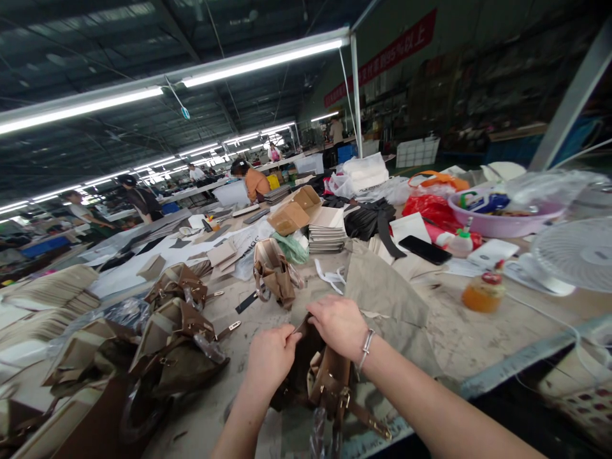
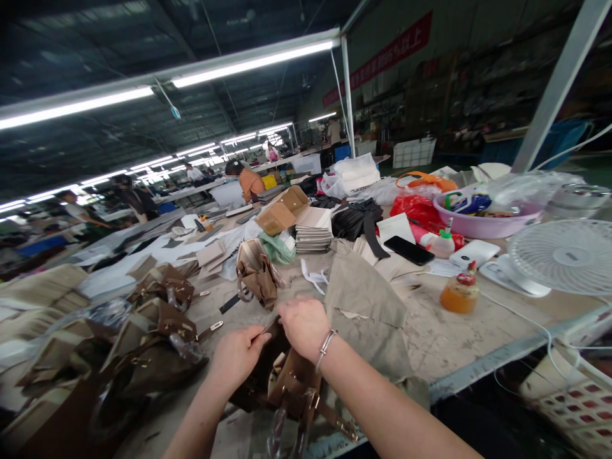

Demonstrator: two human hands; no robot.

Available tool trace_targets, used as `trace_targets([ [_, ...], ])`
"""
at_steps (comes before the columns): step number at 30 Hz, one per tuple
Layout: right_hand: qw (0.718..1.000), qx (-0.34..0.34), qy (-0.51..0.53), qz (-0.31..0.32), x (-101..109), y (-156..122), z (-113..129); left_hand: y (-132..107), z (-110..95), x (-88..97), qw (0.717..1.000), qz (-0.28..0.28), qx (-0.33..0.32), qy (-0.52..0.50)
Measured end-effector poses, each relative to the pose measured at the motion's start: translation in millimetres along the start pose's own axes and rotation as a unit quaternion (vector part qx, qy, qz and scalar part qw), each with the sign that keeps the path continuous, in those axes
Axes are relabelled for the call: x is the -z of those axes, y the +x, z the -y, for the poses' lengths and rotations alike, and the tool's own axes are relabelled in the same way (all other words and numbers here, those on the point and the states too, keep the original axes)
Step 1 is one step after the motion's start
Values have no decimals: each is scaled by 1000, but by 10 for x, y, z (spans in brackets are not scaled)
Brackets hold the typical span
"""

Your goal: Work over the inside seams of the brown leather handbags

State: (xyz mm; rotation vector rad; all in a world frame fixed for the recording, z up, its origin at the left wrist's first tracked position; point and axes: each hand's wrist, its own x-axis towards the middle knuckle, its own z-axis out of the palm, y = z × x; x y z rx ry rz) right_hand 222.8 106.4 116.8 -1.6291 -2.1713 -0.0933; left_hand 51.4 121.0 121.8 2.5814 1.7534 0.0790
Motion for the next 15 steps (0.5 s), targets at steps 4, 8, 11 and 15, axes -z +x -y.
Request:
trace_targets([
  [4,1000,-7,-5,5,-28,11,17,7,-33,9,1000,2,-4,12],
  [8,1000,-15,-7,3,-63,17,20,11,-40,6,1000,3,-7,22],
  [11,1000,-20,-7,2,-83,29,26,7,-33,1,1000,4,-11,-2],
  [15,1000,-22,-7,3,-101,49,43,26,-40,28,998,1,-30,-49],
])
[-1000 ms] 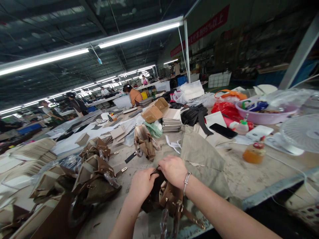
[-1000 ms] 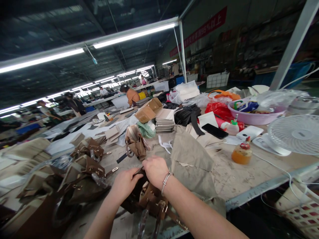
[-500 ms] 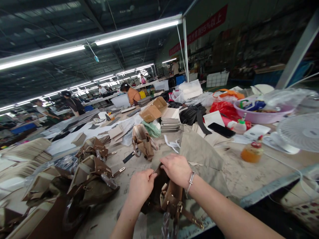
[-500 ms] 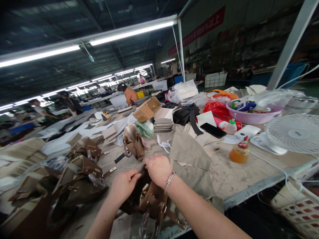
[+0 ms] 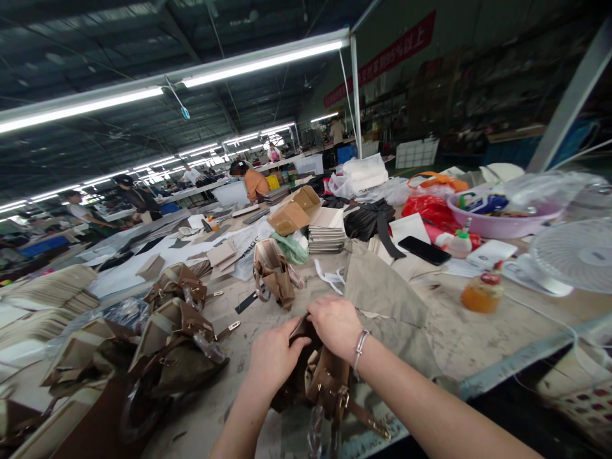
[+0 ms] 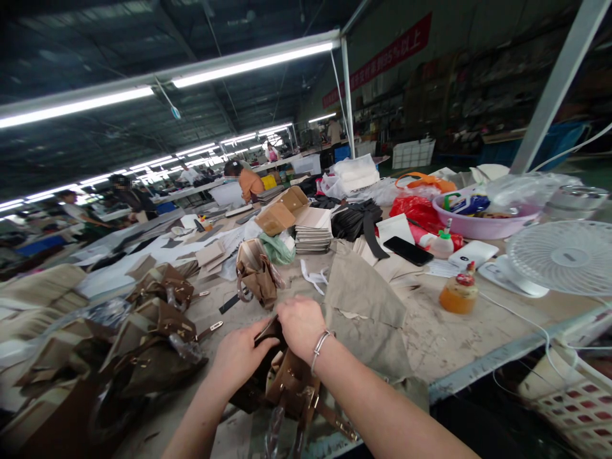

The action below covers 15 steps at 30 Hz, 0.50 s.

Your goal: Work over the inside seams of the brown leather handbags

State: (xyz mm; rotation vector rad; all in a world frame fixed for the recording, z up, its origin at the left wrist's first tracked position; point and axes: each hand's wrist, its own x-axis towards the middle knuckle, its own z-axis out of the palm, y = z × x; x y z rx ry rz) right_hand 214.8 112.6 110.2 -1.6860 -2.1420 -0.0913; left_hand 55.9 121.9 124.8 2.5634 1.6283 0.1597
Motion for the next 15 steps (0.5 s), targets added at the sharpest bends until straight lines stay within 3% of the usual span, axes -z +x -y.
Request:
trace_targets([
  [10,999,-6,33,-27,62,-78,20,125,-61,2,998,-12,28,62],
  [15,987,-27,112,-108,124,-297,-113,92,-19,-52,998,-28,45,41],
])
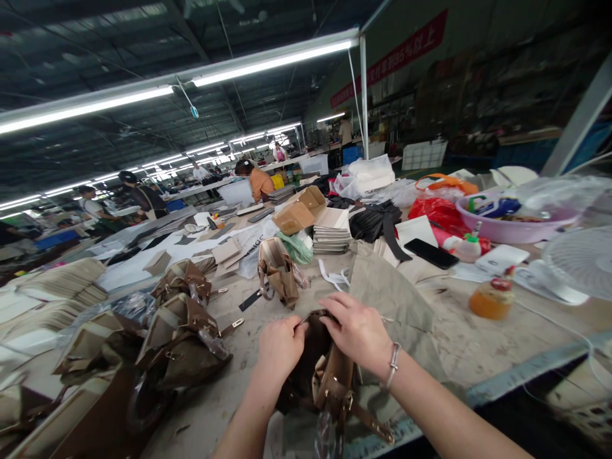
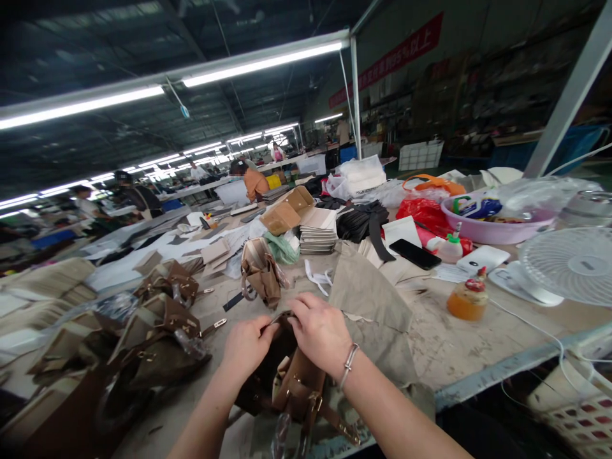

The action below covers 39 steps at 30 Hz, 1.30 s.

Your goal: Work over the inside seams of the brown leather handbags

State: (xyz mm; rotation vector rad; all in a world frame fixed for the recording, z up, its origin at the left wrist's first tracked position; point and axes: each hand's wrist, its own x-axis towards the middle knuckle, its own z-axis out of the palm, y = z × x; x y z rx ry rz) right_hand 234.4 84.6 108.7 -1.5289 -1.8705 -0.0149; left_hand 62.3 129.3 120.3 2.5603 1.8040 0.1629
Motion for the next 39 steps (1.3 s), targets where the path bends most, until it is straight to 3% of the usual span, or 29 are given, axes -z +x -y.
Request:
trace_targets([
  [5,996,-43,51,-67,8,-254,-251,-29,29,-34,997,-12,-8,-71],
  [13,989,-74,110,-64,-15,-509,-463,9,-59,-53,1000,-13,-8,3],
  [17,986,-79,133,-57,-33,-574,-550,-19,-26,-91,995,-49,-13,-81],
  [25,983,-79,161,-42,-116,-595,-811,-27,90,-125,964,-93,-108,-226],
  [28,981,-52,182,-31,-150,-513,-934,-9,93,-75,956,-71,-81,-271],
  [32,971,-34,232,-40,-258,-428,-1084,47,84,-26,935,-2,14,-353],
  [39,960,-48,273,-33,-423,-520,-1153,167,14,-15,901,29,102,-420],
])
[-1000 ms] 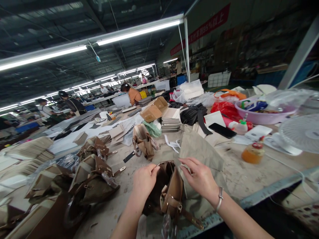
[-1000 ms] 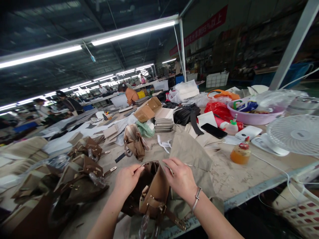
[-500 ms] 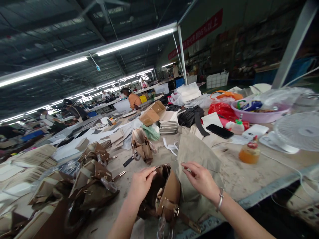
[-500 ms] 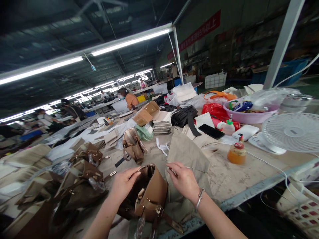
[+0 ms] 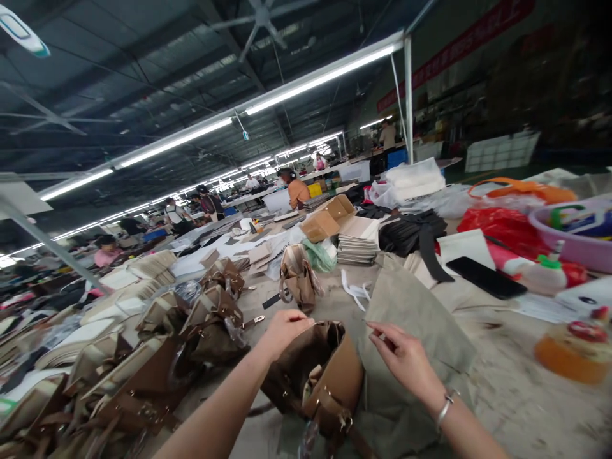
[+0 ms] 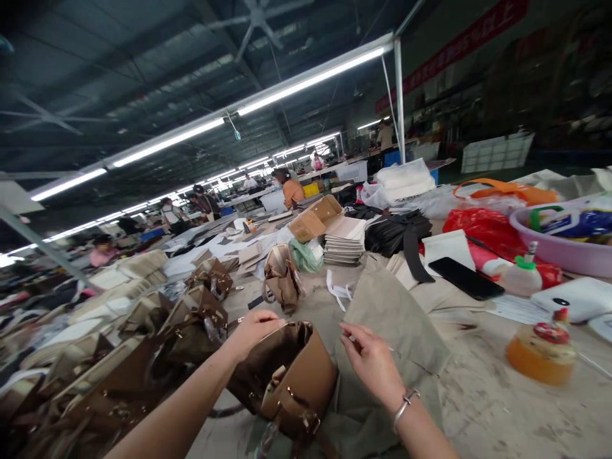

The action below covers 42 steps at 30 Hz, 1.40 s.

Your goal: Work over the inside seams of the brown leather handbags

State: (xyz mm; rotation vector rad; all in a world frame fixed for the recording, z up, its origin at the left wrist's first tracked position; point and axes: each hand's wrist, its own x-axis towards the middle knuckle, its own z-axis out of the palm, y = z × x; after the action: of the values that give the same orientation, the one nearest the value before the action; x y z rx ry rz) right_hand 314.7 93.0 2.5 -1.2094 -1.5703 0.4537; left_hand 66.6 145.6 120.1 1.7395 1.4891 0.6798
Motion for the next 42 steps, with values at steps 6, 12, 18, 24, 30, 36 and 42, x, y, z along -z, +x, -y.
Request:
trace_targets([
  [6,1000,-10,2,20,75,-37,25,10,10,18,994,58,47,-75],
  [12,1000,-2,-11,20,91,-100,-19,1,25,26,993,51,38,-103],
  [18,999,9,-27,39,63,-144,-43,72,103,-7,988,38,33,-146],
  [24,999,-7,-22,37,133,-179,-20,61,117,20,979,43,55,-190],
  [30,999,-15,-5,48,137,-181,33,41,64,2,976,70,58,-197],
  [36,998,-21,51,20,108,-199,235,-62,8,121,973,134,52,-180],
  [42,995,55,56,67,60,-310,595,-157,-109,87,955,142,-131,223],
])
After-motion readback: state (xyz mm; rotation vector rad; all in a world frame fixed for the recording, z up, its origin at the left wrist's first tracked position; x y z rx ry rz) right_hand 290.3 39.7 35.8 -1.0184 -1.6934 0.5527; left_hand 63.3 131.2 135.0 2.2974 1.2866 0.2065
